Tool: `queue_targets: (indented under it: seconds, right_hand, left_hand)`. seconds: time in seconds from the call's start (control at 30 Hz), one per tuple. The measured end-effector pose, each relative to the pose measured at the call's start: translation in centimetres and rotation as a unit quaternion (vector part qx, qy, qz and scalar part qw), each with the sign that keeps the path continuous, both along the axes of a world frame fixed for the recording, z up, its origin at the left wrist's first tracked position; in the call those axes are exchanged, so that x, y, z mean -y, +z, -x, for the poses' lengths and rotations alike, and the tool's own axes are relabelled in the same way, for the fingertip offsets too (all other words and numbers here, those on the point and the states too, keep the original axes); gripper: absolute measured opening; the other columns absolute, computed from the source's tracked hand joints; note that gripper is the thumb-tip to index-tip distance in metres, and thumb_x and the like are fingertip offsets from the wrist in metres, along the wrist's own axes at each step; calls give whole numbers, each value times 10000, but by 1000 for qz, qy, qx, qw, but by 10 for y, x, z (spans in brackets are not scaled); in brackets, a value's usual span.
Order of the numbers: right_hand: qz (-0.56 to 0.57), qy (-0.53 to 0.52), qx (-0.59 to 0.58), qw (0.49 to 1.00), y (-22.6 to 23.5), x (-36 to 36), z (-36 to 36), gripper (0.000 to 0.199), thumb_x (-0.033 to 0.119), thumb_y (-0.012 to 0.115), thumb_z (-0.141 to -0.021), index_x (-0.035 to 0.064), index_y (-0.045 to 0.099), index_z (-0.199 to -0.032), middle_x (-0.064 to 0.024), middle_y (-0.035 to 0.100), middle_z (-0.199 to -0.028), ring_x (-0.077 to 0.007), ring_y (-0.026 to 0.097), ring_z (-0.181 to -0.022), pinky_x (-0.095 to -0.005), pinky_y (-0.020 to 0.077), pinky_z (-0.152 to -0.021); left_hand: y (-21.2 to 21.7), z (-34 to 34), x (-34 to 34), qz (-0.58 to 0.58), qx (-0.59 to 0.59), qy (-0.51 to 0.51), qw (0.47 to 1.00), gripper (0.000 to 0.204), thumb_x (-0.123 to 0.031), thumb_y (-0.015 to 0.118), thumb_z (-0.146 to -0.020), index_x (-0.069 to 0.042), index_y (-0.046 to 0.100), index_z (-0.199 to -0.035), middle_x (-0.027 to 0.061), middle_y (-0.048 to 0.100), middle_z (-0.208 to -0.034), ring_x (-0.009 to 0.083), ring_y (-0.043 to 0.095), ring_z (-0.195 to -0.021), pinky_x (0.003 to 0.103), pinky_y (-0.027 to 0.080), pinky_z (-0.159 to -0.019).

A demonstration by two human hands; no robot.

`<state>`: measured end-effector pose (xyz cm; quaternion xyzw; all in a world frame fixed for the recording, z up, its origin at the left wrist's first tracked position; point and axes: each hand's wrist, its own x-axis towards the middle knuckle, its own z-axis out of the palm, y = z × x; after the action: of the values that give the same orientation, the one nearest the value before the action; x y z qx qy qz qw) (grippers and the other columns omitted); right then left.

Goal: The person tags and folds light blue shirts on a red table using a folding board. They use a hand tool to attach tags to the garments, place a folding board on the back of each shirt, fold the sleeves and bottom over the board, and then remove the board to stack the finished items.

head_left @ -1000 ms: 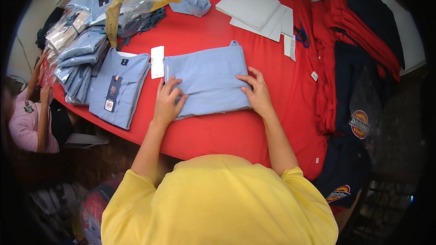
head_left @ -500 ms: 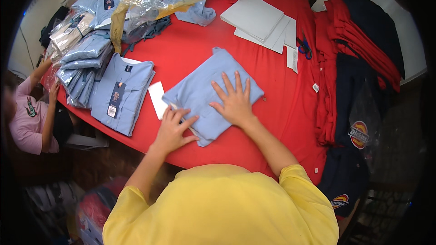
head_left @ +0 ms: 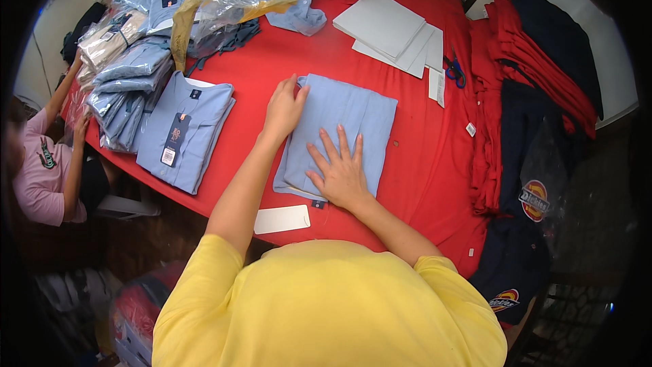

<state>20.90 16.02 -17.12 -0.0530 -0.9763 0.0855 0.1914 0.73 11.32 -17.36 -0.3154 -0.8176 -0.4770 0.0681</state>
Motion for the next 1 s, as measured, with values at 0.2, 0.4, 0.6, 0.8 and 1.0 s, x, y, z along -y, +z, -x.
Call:
queue_targets:
  seconds: [0.2,0.4,0.6,0.8,1.0]
  right_hand:
    - [3,-17,-1,1000,-3,-3,-2,530,399,641,-824,143,579,-1284,-150,402,-1437,-417,237,-1386,-719,139,-1055]
    - [19,-14,-1,1000,-7,-5,-3,528,394,659,-815,162,581,-1284,-128,368,-1474,-409,200,-1411,-713,129,-1063]
    - [57,42,-10,997,4,-8,-8,431,339,650,-841,135,616,-1219,-133,430,-1427,-393,244,-1401,-633,176,-1101]
    - [183,-132,-110,968,27,-44,-42,265,65,622,-848,55,630,-1113,-141,563,-1182,-303,539,-1074,-421,422,-976]
    - [543,-269,-32,795,31,-65,-85,216,73,613,-893,-37,581,-1076,-34,579,-801,-77,565,-624,-226,474,-502]
  left_hand:
    - [36,2,-33,156,25,11,987,389,-294,751,-786,22,629,-978,180,641,-1053,345,618,-984,429,491,-830]
    - [45,10,-40,153,78,2,985,327,-242,786,-737,-6,601,-867,177,672,-894,363,649,-843,447,505,-744]
    - [-2,39,-48,64,270,-74,958,254,-198,762,-773,-34,589,-861,103,642,-747,203,619,-640,340,500,-595]
    - [-3,37,-31,19,382,-69,921,283,-190,684,-853,18,579,-1014,77,639,-793,138,578,-618,289,474,-540]
    - [18,-1,20,4,352,-109,930,390,-178,705,-831,46,578,-1124,129,671,-976,162,635,-815,275,505,-664]
